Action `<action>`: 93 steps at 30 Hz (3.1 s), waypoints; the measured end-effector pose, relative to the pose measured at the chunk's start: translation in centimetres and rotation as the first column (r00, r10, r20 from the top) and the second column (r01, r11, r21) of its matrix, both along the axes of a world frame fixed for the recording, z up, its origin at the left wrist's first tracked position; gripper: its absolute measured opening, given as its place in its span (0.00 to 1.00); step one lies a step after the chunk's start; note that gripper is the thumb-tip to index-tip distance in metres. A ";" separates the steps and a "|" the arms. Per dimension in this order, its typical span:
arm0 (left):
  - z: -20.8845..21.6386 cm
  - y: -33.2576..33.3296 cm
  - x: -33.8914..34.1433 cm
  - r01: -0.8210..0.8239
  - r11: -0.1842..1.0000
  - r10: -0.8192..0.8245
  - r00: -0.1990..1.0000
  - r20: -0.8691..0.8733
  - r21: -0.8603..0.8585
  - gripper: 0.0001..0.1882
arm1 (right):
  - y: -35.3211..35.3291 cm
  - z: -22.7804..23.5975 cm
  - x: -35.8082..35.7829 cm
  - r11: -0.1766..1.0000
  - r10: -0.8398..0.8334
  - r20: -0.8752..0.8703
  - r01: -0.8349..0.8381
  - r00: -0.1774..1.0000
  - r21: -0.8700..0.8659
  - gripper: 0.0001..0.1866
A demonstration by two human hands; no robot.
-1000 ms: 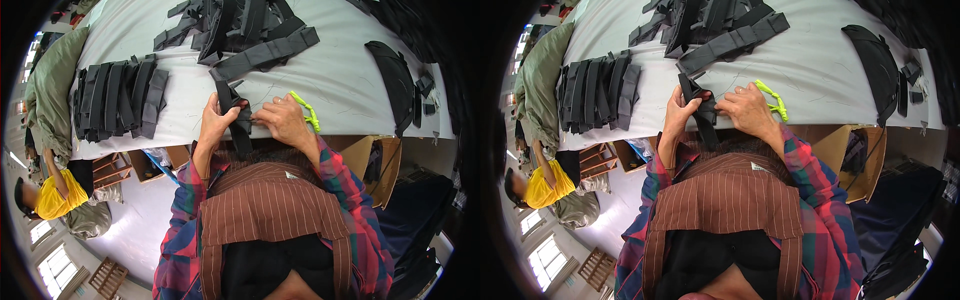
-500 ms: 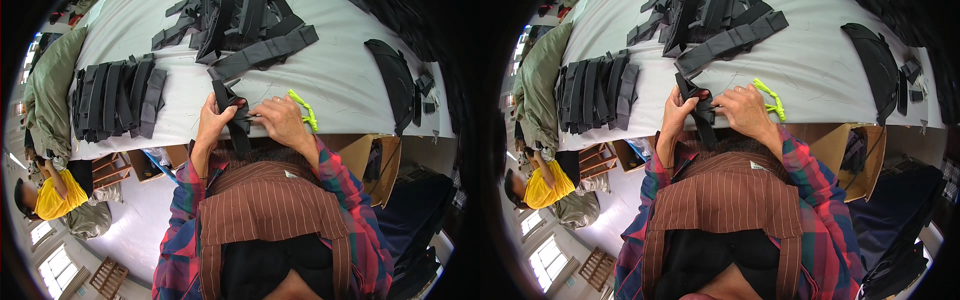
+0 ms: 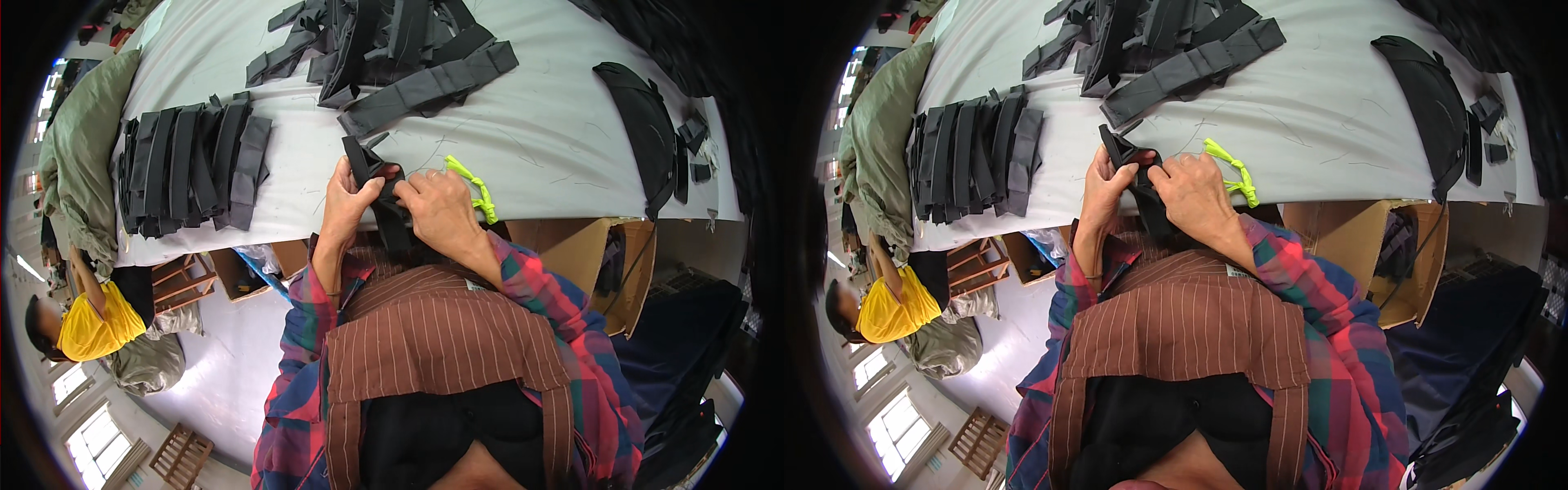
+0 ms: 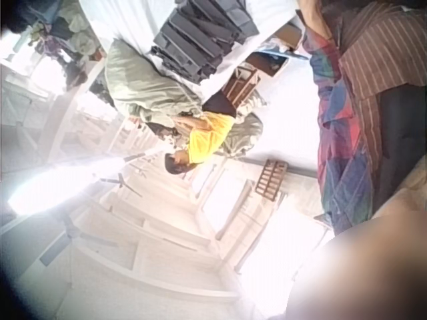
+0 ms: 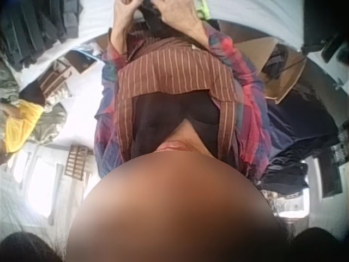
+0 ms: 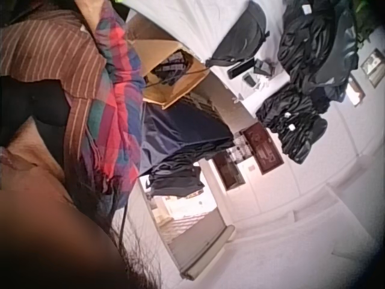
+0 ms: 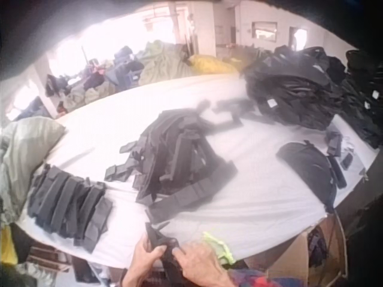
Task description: Trimming threads and excess material from black fabric components using small nippers in a manufacturing setting.
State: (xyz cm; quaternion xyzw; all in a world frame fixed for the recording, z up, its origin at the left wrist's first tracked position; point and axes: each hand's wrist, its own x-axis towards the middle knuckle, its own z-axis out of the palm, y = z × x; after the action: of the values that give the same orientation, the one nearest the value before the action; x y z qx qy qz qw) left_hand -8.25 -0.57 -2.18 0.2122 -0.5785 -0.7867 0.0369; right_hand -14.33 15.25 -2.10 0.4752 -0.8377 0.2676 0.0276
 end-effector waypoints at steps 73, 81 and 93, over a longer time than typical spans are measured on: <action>4.2 -7.5 0.2 -0.690 0.709 0.652 0.719 -0.240 -0.141 0.19 | -4.3 5.7 1.0 0.903 0.289 0.145 -0.220 0.946 -0.369 0.09; 6.6 -12.9 1.5 -0.375 0.414 0.378 0.900 -0.218 -0.829 0.36 | -2.2 5.1 -0.7 0.922 0.171 0.345 -0.027 0.923 -0.387 0.07; 7.4 -39.5 7.8 0.365 0.124 0.664 0.660 0.350 -0.923 0.47 | -0.3 2.9 -2.0 0.939 0.032 0.563 0.168 0.826 -0.300 0.09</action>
State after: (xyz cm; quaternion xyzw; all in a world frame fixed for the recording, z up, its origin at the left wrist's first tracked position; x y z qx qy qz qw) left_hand -0.47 -40.06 5.19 0.4899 -0.8706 -0.0363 0.0258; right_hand -16.37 14.96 0.84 0.3334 -0.7670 0.5330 -0.1285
